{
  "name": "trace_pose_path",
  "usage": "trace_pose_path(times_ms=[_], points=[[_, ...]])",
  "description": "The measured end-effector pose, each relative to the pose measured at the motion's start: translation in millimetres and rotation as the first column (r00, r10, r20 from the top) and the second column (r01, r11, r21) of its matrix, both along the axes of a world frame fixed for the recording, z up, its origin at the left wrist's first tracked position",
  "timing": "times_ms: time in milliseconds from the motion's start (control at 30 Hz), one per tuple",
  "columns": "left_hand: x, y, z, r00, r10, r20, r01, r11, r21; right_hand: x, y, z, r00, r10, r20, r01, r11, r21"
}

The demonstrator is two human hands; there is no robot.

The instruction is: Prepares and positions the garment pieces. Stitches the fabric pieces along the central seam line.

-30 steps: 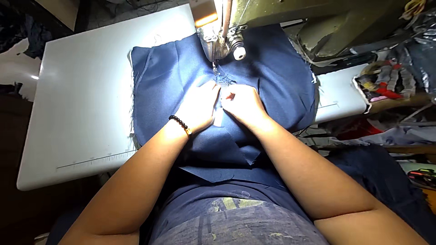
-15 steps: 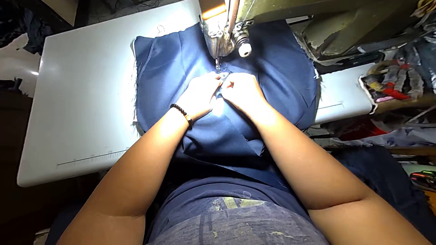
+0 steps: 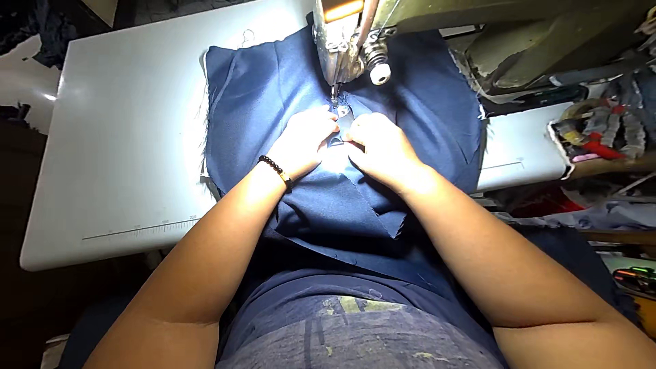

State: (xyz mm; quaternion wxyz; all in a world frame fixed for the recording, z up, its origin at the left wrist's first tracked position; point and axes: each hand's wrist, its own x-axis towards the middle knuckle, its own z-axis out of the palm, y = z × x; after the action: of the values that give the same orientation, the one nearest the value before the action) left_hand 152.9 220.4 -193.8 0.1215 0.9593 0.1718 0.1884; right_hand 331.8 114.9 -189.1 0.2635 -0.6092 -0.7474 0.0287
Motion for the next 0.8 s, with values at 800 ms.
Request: trace_pose_path(times_ms=[800], points=[[25.3, 68.2, 12.0, 0.991, 0.103, -0.079, -0.100, 0.994, 0.050, -15.6, -39.9, 18.8, 0.981, 0.011, 0.196, -0.002, 0.999, -0.049]])
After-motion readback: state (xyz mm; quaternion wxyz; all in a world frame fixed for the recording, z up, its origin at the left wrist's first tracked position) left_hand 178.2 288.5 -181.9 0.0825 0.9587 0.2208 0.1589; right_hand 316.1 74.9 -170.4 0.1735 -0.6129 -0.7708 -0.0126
